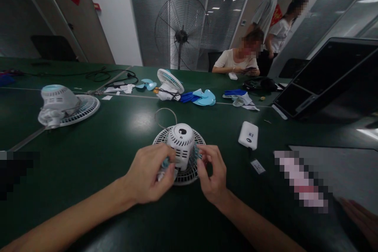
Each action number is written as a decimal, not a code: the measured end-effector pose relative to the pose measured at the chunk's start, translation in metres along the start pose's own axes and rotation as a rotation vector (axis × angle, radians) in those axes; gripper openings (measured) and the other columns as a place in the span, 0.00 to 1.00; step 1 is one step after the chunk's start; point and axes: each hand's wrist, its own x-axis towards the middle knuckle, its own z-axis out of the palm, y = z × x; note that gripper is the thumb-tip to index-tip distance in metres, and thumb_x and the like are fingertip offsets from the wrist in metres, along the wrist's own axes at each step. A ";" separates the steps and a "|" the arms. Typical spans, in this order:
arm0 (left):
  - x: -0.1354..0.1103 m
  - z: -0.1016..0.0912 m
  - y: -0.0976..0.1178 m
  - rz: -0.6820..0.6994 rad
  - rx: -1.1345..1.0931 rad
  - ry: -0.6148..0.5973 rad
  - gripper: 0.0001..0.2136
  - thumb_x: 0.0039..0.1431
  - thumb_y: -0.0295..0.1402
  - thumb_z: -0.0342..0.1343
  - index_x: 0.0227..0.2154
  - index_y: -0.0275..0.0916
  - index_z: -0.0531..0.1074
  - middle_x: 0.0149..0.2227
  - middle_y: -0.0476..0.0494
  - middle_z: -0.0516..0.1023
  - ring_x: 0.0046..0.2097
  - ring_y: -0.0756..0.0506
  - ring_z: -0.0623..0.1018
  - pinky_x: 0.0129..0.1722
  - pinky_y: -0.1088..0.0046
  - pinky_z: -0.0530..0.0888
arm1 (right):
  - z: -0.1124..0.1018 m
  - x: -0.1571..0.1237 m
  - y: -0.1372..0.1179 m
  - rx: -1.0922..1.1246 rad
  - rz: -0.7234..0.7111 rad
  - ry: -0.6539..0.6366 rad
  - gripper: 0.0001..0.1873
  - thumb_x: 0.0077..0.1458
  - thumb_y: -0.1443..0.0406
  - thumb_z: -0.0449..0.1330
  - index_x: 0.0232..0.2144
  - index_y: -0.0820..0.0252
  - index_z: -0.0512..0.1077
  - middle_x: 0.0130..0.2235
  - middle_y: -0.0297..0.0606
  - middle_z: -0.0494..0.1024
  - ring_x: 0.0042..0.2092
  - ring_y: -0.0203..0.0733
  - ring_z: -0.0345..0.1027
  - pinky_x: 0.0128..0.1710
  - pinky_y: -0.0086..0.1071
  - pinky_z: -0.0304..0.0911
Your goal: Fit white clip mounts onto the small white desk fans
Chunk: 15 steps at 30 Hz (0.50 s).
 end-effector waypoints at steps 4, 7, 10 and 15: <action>0.004 0.015 0.037 -0.044 -0.151 -0.128 0.02 0.63 0.29 0.49 0.37 0.41 0.65 0.30 0.46 0.73 0.30 0.46 0.72 0.29 0.68 0.71 | -0.001 -0.012 -0.010 0.064 -0.413 -0.130 0.28 0.66 0.61 0.56 0.67 0.55 0.64 0.46 0.45 0.74 0.43 0.48 0.73 0.41 0.42 0.75; -0.001 0.021 0.043 -0.034 -0.209 -0.139 0.03 0.63 0.28 0.49 0.37 0.42 0.64 0.29 0.47 0.72 0.29 0.46 0.73 0.28 0.67 0.72 | -0.001 -0.013 -0.015 0.110 -0.451 -0.156 0.26 0.71 0.57 0.52 0.68 0.53 0.63 0.44 0.44 0.72 0.40 0.45 0.72 0.40 0.40 0.75; -0.009 0.022 0.040 -0.019 -0.250 -0.152 0.05 0.61 0.27 0.49 0.38 0.42 0.64 0.30 0.48 0.73 0.29 0.47 0.74 0.29 0.67 0.73 | -0.003 -0.011 -0.020 0.118 -0.444 -0.132 0.21 0.71 0.57 0.54 0.63 0.48 0.70 0.41 0.41 0.70 0.38 0.42 0.71 0.36 0.36 0.74; -0.034 0.024 0.024 0.073 -0.254 0.023 0.28 0.52 0.26 0.55 0.58 0.38 0.61 0.43 0.36 0.76 0.43 0.40 0.79 0.40 0.59 0.81 | -0.008 -0.011 -0.028 0.134 -0.441 -0.103 0.14 0.68 0.62 0.60 0.53 0.47 0.77 0.35 0.36 0.70 0.31 0.39 0.69 0.30 0.34 0.71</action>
